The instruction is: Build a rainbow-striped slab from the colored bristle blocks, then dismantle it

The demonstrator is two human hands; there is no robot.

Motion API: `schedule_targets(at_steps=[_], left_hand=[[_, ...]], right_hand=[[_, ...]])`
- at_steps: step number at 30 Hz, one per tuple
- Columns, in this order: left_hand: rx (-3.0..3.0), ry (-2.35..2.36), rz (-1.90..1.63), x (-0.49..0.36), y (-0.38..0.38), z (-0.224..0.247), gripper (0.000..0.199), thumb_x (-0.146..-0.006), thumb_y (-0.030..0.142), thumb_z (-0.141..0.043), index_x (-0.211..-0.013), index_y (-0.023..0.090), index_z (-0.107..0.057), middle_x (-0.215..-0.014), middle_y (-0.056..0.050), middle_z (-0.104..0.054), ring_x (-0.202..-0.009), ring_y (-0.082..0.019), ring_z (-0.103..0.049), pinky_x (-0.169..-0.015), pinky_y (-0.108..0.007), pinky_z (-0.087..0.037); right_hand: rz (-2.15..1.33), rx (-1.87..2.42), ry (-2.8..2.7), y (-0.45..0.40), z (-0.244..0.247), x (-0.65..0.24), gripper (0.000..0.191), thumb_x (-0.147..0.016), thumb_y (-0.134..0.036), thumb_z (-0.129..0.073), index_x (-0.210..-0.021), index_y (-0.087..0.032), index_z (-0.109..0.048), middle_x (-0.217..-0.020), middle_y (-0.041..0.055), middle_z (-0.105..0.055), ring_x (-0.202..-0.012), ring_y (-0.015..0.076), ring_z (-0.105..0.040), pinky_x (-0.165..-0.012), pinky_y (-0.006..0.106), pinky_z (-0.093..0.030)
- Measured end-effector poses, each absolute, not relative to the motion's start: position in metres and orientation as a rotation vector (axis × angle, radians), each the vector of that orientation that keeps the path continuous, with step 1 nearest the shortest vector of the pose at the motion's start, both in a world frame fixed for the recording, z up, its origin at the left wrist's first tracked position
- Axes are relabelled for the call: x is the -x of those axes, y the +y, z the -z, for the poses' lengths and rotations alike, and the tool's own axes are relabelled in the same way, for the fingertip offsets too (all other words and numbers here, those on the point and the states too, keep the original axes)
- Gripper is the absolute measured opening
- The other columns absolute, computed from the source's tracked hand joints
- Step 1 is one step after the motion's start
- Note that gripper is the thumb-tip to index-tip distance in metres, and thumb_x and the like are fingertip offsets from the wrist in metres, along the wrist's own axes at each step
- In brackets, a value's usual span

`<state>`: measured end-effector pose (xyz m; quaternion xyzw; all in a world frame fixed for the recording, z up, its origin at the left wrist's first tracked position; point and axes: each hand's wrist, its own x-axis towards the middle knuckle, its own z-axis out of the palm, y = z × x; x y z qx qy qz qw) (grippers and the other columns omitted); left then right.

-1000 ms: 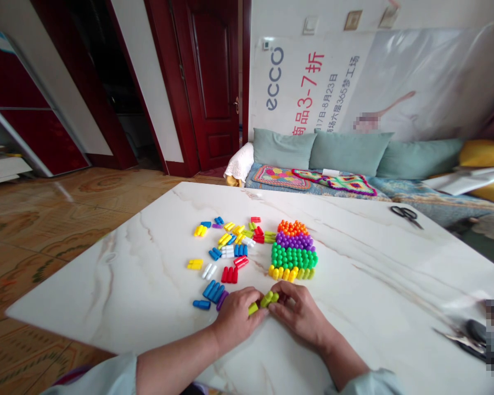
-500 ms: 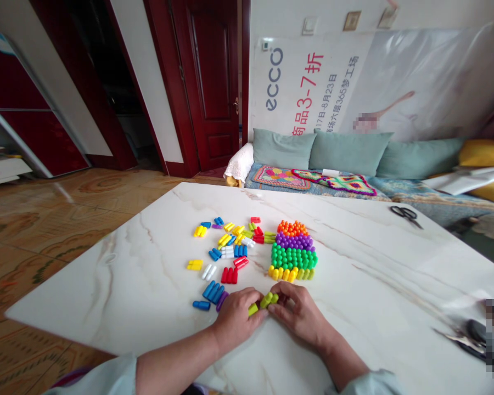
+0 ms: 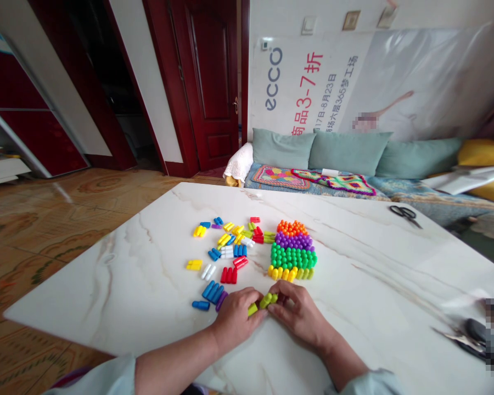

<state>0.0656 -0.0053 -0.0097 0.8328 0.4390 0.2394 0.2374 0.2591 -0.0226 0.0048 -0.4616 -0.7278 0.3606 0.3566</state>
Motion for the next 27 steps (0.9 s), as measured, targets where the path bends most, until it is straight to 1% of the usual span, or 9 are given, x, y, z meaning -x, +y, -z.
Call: schedule_targets(at_steps=[10, 16, 20, 24, 27], left_hand=[[-2.268, 1.19, -0.677, -0.065, -0.0054, 0.0109, 0.004, -0.081, 0.024, -0.062, -0.082, 0.019, -0.062, -0.08, 0.0, -0.066, -0.074, -0.016, -0.062, -0.064, -0.025, -0.039], [-2.275, 1.183, -0.676, -0.065, -0.0052, 0.0121, 0.004, -0.081, 0.022, -0.061, -0.079, 0.019, -0.061, -0.079, 0.0, -0.066, -0.073, -0.016, -0.061, -0.064, -0.025, -0.039], [-2.269, 1.168, -0.699, -0.0648, -0.0051, 0.0117, 0.002, -0.08, 0.019, -0.061, -0.081, 0.02, -0.062, -0.081, 0.0, -0.067, -0.075, -0.015, -0.062, -0.066, -0.025, -0.041], [-2.261, 1.171, -0.693, -0.0647, -0.0051, 0.0115, 0.007, -0.08, 0.018, -0.06, -0.085, 0.02, -0.063, -0.083, 0.0, -0.068, -0.077, -0.016, -0.063, -0.069, -0.026, -0.044], [-2.266, 1.16, -0.713, -0.0647, -0.005, 0.0115, 0.018, -0.08, 0.018, -0.06, -0.098, 0.022, -0.06, -0.093, -0.002, -0.068, -0.083, -0.018, -0.064, -0.075, -0.029, -0.047]], right_hand=[[-0.898, 1.178, -1.876, -0.0251, -0.0063, -0.2593, 0.009, -0.085, -0.021, -0.058, -0.093, -0.02, -0.061, -0.083, 0.0007, -0.061, -0.073, 0.0131, -0.056, -0.067, 0.024, -0.044], [-0.84, 1.154, -1.872, -0.0247, -0.007, -0.2616, 0.025, -0.088, -0.019, -0.053, -0.112, -0.021, -0.06, -0.094, 0.0024, -0.063, -0.077, 0.0132, -0.058, -0.072, 0.026, -0.047], [-0.779, 1.157, -1.859, -0.0249, -0.0066, -0.2621, 0.03, -0.088, -0.017, -0.05, -0.116, -0.021, -0.059, -0.097, 0.0028, -0.063, -0.077, 0.0127, -0.058, -0.074, 0.026, -0.048], [-0.746, 1.177, -1.826, -0.0242, -0.0043, -0.2614, 0.031, -0.086, -0.015, -0.051, -0.116, -0.021, -0.058, -0.091, 0.0019, -0.063, -0.074, 0.0126, -0.058, -0.071, 0.026, -0.048], [-0.692, 1.213, -1.762, -0.0226, -0.0014, -0.2613, 0.03, -0.085, -0.016, -0.052, -0.114, -0.021, -0.055, -0.083, 0.0002, -0.061, -0.071, 0.0128, -0.057, -0.069, 0.025, -0.047]])
